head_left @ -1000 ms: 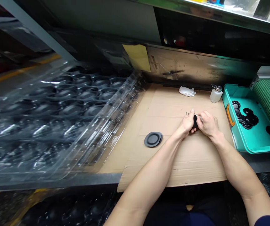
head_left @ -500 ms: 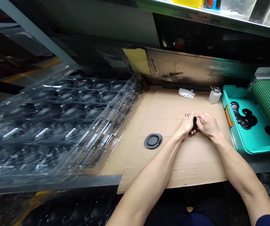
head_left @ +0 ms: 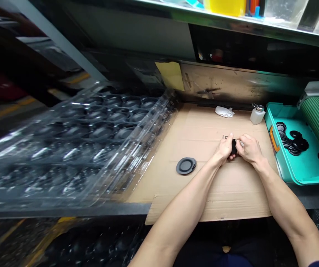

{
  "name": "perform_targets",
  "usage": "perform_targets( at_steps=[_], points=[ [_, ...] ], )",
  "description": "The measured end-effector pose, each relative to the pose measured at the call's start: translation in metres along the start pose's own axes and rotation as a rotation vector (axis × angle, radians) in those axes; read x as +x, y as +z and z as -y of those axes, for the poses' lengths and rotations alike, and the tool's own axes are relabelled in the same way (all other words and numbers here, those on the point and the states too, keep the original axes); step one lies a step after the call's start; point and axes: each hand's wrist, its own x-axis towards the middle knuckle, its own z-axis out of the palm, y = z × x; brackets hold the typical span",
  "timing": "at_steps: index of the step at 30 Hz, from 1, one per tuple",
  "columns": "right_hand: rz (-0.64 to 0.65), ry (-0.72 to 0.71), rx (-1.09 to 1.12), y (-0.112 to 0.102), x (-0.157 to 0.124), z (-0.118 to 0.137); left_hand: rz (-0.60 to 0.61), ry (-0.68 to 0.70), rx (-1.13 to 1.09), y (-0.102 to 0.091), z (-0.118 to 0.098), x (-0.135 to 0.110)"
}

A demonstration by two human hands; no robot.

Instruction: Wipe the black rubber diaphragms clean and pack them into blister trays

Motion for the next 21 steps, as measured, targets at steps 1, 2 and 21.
perform_targets(
  at_steps=[1, 2, 21],
  points=[
    [-0.013, -0.014, 0.017, 0.000, 0.000, -0.001, -0.002, -0.016, -0.012, 0.001, 0.000, 0.000],
    [-0.033, -0.030, 0.038, 0.001, -0.001, -0.003, -0.001, -0.030, -0.026, 0.002, 0.000, -0.001],
    [-0.145, -0.088, 0.125, 0.012, 0.000, -0.013, 0.025, 0.021, 0.029, 0.003, 0.000, 0.008]
  ],
)
